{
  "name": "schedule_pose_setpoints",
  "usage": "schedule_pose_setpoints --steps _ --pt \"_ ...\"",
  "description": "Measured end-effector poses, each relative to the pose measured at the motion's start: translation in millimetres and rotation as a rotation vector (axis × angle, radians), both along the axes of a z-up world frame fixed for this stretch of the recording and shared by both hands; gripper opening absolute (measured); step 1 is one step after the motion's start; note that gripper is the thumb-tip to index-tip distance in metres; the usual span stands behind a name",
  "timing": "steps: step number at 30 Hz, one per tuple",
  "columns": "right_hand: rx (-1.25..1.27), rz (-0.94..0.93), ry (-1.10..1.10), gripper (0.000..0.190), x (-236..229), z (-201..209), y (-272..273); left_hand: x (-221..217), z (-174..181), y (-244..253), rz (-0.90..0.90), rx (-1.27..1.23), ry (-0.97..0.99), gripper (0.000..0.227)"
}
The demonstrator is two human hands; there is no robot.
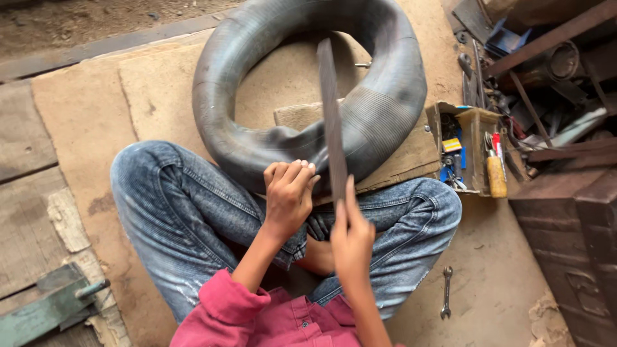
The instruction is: The person sits cross-legged on the floor and uses a metal file to scrape the surface of a large rubber tire. They hold the tire steady with one hand while repeatedly moving the file back and forth along the tire's surface to remove material or smooth the rubber.
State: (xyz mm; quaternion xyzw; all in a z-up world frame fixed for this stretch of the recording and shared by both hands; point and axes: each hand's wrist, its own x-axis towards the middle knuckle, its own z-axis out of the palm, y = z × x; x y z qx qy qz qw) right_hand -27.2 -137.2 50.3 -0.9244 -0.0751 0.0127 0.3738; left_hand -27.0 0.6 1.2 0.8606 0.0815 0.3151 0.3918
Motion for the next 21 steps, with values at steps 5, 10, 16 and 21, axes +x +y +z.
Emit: schedule_pose_setpoints --steps 5,10,16,21 --pt "-0.032 0.114 -0.081 0.049 -69.2 6.4 -41.2 1.8 -4.9 1.5 0.006 0.006 0.007 0.019" --pt "-0.142 0.094 -0.060 0.053 0.5 -10.3 -5.8 0.7 -2.4 3.2 0.006 0.020 0.028 0.019" --pt "0.133 -0.025 0.173 0.051 36.4 -6.6 16.4 -3.4 0.2 3.3 0.002 0.000 0.003 0.020" --pt "-0.076 0.111 -0.046 0.051 -57.9 -3.3 -38.6 -2.0 -2.5 2.3 -0.010 -0.011 0.024 0.018"
